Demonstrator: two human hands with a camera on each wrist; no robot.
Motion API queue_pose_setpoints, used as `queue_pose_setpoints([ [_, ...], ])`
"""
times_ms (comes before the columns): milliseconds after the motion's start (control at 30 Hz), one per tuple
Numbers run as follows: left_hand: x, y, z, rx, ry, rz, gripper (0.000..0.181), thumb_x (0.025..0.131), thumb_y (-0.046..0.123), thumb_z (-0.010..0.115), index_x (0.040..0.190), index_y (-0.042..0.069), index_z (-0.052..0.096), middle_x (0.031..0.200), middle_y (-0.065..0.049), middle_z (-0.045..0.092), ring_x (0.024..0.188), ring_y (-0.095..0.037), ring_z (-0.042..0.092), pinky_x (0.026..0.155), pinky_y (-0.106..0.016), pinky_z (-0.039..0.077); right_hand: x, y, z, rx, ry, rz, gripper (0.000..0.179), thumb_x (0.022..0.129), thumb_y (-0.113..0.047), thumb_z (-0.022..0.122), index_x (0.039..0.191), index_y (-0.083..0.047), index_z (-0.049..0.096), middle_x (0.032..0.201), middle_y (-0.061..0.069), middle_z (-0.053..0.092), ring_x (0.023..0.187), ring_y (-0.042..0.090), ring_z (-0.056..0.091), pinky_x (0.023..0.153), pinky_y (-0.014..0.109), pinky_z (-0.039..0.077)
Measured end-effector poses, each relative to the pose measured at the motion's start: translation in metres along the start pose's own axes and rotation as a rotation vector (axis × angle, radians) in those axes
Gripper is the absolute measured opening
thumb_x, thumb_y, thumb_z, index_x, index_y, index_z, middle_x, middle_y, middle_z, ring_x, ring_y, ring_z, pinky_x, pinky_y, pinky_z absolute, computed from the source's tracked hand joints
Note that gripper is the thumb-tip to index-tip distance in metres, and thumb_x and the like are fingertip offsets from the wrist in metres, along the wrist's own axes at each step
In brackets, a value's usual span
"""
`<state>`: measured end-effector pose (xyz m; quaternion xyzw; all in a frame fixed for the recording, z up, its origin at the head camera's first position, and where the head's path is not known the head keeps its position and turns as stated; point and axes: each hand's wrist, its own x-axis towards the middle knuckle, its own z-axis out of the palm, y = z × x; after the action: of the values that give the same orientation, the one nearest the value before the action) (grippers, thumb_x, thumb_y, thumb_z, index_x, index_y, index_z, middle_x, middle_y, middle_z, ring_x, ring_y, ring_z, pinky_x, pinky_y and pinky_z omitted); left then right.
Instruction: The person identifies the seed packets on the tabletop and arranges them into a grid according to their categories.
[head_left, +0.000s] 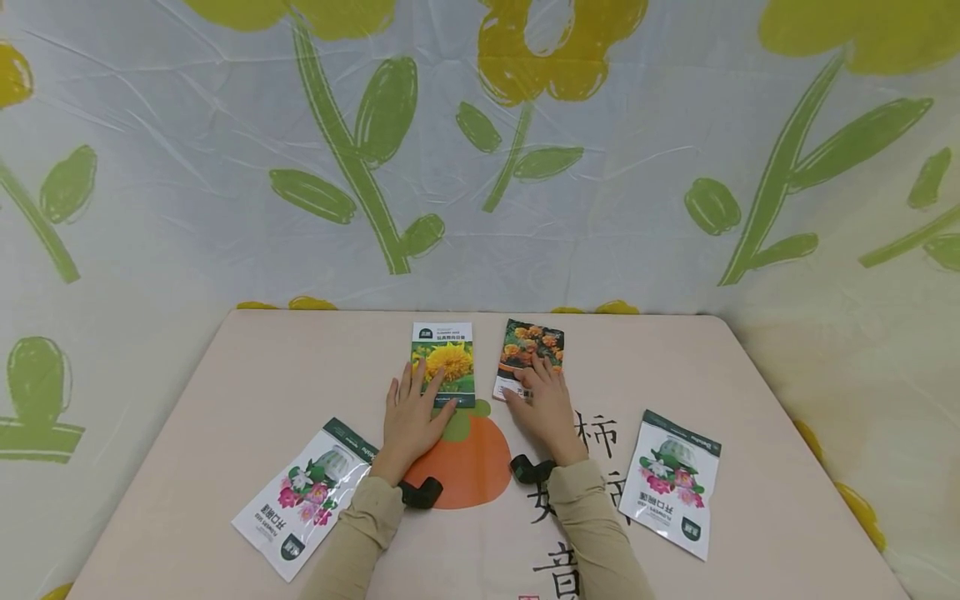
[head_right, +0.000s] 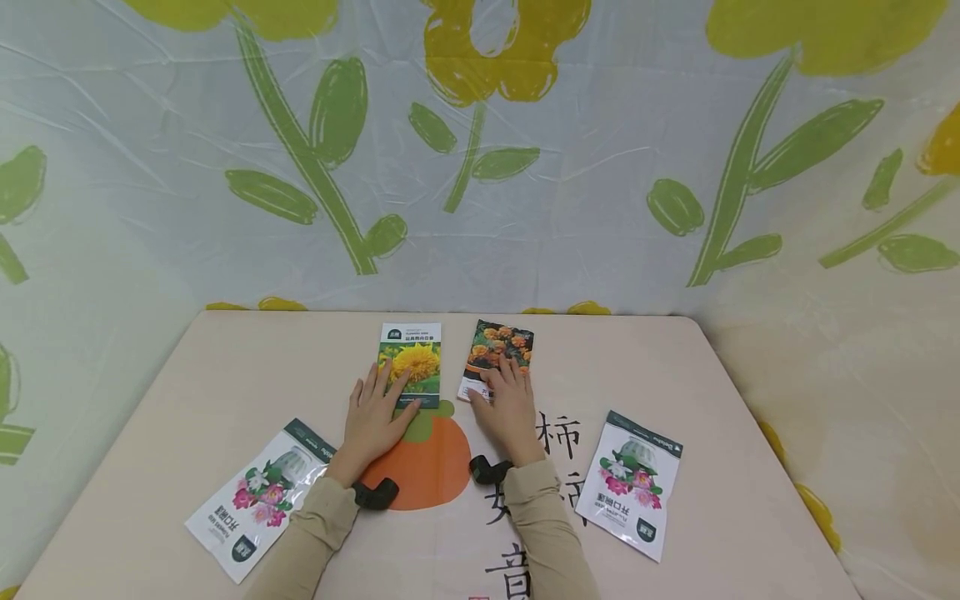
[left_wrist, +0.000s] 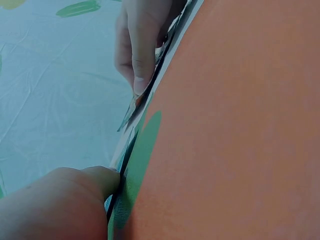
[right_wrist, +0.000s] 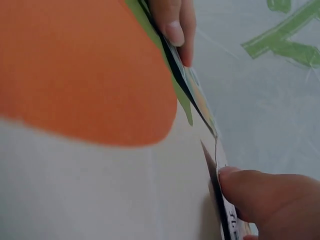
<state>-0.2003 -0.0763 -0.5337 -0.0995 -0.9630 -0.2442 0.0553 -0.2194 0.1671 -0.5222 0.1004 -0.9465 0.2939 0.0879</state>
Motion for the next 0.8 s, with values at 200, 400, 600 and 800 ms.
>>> queue_pose_setpoints([
  [200,-0.001,0.0,0.001,0.004,0.007,0.004,0.064,0.099,0.048,0.052,0.152,0.015,0.041,0.163,-0.017,0.019,0.15,-0.038,0.008,0.118,-0.059,0.007,-0.002,-0.012,0.0,-0.056,-0.042,0.109,0.051,0.091,-0.041,0.069,0.127,-0.007,0.063,0.156,0.034,0.022,0.144,0.053,0.016,0.114,0.065,0.017],
  [400,0.0,-0.001,0.002,0.018,-0.014,-0.005,0.065,0.1,0.051,0.048,0.154,0.017,0.039,0.164,-0.015,0.016,0.151,-0.036,0.006,0.118,-0.057,0.005,-0.003,-0.021,0.0,-0.067,-0.028,0.115,0.052,0.089,-0.043,0.071,0.121,-0.003,0.062,0.154,0.037,0.024,0.144,0.052,0.017,0.115,0.064,0.016],
  [600,0.0,-0.002,0.002,0.003,-0.029,-0.017,0.065,0.1,0.051,0.048,0.155,0.018,0.037,0.165,-0.014,0.014,0.151,-0.035,0.003,0.119,-0.056,0.003,-0.004,-0.018,0.003,-0.038,0.016,0.075,0.049,0.088,-0.037,0.073,0.118,0.001,0.061,0.152,0.038,0.026,0.144,0.053,0.018,0.115,0.064,0.013],
  [800,0.0,-0.001,0.001,0.001,-0.037,-0.023,0.065,0.1,0.052,0.048,0.155,0.018,0.037,0.165,-0.014,0.013,0.152,-0.035,0.002,0.119,-0.056,0.002,-0.005,-0.014,0.006,-0.016,-0.002,0.069,0.051,0.09,-0.039,0.07,0.12,0.0,0.06,0.156,0.035,0.021,0.146,0.05,0.014,0.117,0.062,0.008],
])
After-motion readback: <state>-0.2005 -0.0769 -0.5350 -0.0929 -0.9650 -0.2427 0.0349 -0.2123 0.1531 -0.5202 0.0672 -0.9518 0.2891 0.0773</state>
